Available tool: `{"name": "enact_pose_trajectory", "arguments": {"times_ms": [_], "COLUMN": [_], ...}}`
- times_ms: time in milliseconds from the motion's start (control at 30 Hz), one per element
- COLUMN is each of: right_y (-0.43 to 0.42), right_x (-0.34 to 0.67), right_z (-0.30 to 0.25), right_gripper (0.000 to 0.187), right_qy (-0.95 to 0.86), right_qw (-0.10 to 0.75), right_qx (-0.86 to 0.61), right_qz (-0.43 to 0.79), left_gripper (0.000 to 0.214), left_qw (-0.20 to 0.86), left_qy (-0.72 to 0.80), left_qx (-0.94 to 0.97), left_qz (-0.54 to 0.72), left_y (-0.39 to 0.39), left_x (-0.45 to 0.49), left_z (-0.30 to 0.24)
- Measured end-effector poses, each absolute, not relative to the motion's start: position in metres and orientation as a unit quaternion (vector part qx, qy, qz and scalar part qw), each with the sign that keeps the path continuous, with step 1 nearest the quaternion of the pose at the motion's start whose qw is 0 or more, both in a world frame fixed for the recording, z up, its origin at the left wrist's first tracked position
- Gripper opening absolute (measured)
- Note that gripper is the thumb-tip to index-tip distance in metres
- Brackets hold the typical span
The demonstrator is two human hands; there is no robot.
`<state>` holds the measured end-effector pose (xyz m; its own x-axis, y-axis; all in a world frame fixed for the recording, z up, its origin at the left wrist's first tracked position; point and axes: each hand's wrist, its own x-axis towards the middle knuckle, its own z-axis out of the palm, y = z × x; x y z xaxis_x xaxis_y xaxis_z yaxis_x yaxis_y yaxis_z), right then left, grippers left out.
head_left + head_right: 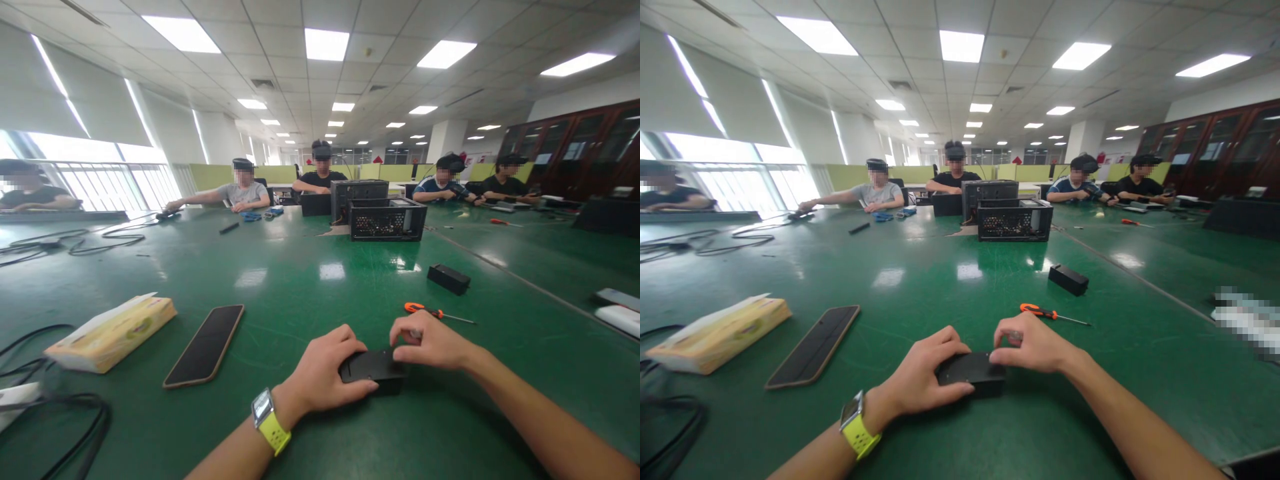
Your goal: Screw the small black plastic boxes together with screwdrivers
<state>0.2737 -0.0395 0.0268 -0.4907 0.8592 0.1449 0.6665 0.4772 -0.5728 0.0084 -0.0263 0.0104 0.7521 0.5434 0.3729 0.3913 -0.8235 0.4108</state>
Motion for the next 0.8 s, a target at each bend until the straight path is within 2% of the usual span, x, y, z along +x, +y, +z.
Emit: {"name": "enact_pose_trajectory", "arguments": {"times_ms": [133,233,433,633,733,800], "right_y": [-0.048,-0.05,-0.056,-0.055,-0.051,-0.047], "right_x": [0.259,0.257,0.252,0.257,0.295,0.336], "right_z": [0.029,0.029,0.031,0.041,0.051,0.054], "right_gripper": [0.07,0.062,0.05,0.023,0.029,0.046], "right_qy": [-0.855,-0.87,-0.886,-0.881,-0.844,-0.773], "right_qw": [0.126,0.091,0.081,0.105,0.148,0.21], "right_qx": [-0.469,-0.462,-0.44,-0.439,-0.488,-0.58], "right_qz": [0.182,0.149,0.117,0.139,0.166,0.151], "left_gripper": [0.04,0.04,0.039,0.064,0.055,0.048], "left_qw": [0.145,0.138,0.137,0.153,0.154,0.156], "left_qy": [0.252,0.257,0.257,0.257,0.272,0.278], "left_qx": [0.924,0.922,0.922,0.9,0.869,0.856], "left_qz": [0.247,0.252,0.255,0.317,0.384,0.407], "left_y": [-0.027,-0.027,-0.028,-0.025,-0.022,-0.02], "left_x": [0.009,0.009,0.01,0.005,-0.001,-0.003], "left_z": [0.011,0.012,0.011,0.011,0.013,0.013]}}
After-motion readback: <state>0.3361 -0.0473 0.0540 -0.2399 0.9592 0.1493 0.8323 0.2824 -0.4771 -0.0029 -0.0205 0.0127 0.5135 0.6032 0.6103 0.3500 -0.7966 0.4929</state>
